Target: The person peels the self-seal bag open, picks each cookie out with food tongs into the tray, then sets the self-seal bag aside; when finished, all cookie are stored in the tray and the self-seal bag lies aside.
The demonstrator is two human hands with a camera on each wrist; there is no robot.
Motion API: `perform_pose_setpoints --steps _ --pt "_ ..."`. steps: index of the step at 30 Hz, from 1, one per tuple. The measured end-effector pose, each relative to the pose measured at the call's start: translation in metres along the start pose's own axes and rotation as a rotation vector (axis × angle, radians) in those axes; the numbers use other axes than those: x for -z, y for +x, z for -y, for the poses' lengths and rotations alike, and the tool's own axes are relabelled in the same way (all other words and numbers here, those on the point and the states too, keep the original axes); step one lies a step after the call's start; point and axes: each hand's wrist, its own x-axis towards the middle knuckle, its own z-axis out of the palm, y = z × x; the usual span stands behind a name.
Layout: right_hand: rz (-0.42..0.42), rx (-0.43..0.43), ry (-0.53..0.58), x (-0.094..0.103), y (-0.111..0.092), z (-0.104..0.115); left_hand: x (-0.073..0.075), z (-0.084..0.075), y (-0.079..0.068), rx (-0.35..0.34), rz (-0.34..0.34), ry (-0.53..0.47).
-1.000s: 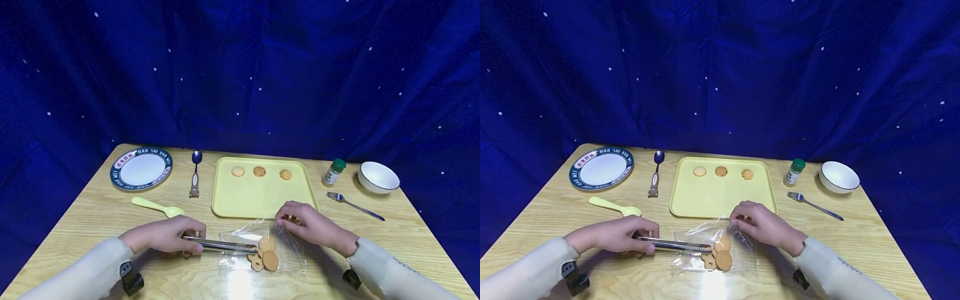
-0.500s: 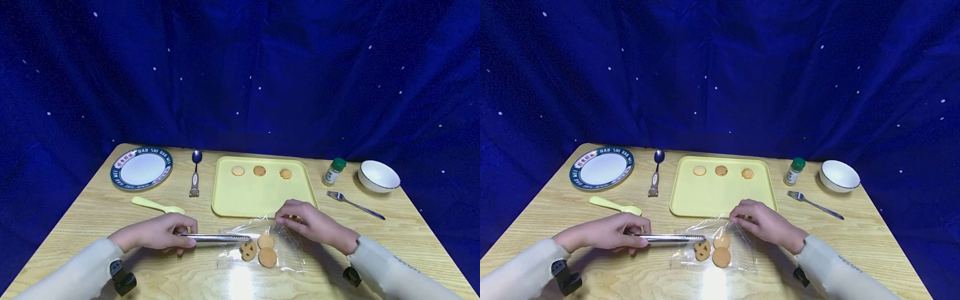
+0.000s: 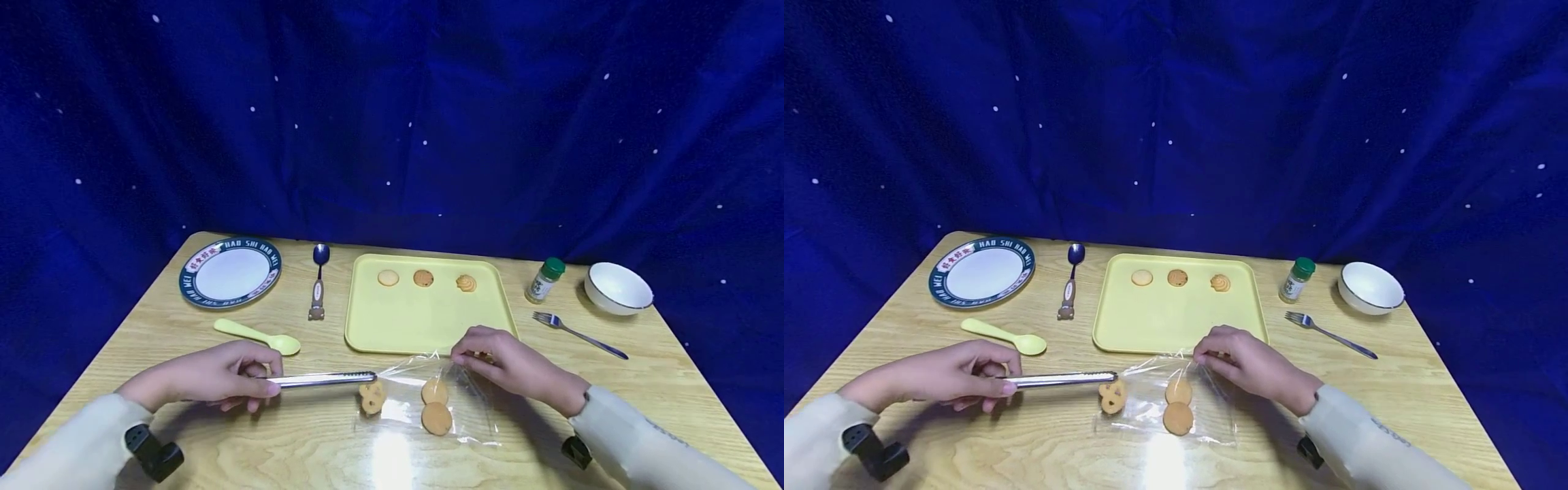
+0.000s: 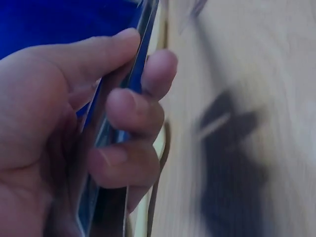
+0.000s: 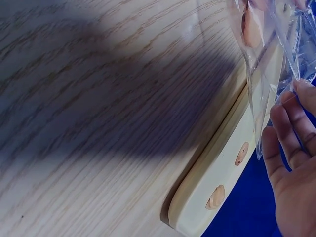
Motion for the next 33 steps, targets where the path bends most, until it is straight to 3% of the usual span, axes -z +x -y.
perform_pose_setpoints --steps 5,8,10,13,15,19,24,28,33 --pt "0.010 0.003 -0.003 0.002 -0.001 -0.002 0.024 0.005 -0.024 -0.038 0.001 -0.052" --pt "0.006 0.009 -0.007 0.002 -0.001 -0.002 0.037 0.001 -0.031 0.000 -0.075 -0.010" --pt "0.004 0.016 -0.011 0.003 0.000 -0.002 0.042 -0.005 -0.028 0.010 -0.161 0.050" --pt "0.008 0.019 -0.014 0.003 0.000 -0.001 0.040 -0.013 -0.012 -0.020 -0.313 0.211" --pt "0.014 0.016 -0.013 0.003 0.000 -0.001 0.035 -0.019 0.005 -0.045 -0.418 0.384" --pt "0.023 0.006 -0.012 0.003 -0.001 -0.001 0.019 -0.030 0.039 -0.003 -0.575 0.721" --pt "0.028 0.009 -0.022 0.003 -0.001 -0.002 -0.002 -0.034 0.072 0.088 -0.662 0.988" --pt "0.031 0.014 -0.026 0.003 -0.001 -0.001 -0.016 -0.030 0.086 0.069 -0.707 1.138" --pt "0.031 0.009 -0.029 0.006 0.000 0.002 -0.028 -0.028 0.092 0.035 -0.706 1.287"
